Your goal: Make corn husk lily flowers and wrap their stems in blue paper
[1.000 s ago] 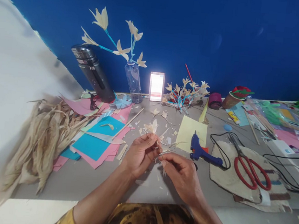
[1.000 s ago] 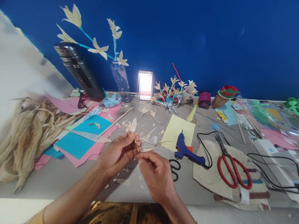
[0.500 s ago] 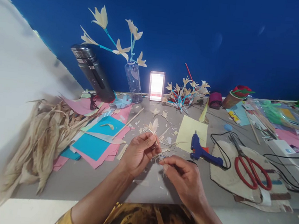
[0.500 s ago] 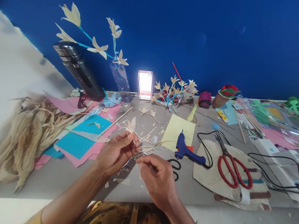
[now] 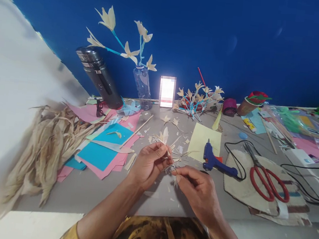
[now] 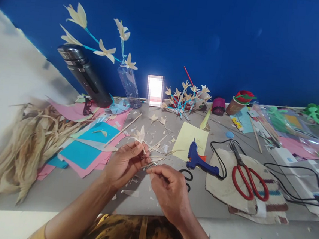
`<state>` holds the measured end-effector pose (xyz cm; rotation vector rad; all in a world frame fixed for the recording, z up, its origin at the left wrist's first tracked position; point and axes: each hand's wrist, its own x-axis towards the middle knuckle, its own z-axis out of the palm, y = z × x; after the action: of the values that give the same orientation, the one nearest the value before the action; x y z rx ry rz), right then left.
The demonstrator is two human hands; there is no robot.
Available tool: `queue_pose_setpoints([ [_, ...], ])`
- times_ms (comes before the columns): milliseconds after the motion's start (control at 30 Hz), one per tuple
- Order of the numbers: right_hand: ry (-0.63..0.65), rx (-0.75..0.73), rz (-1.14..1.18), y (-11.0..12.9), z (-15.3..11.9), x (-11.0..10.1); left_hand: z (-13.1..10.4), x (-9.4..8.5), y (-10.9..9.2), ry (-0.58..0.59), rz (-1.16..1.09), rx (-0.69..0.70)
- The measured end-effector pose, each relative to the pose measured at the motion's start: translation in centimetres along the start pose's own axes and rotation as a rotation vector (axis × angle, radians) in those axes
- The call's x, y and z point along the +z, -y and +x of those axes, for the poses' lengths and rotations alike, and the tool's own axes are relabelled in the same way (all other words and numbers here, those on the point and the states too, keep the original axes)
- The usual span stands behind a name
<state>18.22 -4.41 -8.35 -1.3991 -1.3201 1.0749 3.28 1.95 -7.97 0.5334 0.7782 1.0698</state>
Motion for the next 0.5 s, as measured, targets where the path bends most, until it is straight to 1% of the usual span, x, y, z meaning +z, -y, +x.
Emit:
queue_pose_setpoints([
  [200,0.042,-0.008,-0.038,0.04,-0.32,-0.2,-0.03,-0.12,-0.23,0.005,0.011,0.026],
  [500,0.032,-0.009,-0.029,0.57,-0.46,-0.57,-0.29,0.2,-0.41,0.036,0.059,0.031],
])
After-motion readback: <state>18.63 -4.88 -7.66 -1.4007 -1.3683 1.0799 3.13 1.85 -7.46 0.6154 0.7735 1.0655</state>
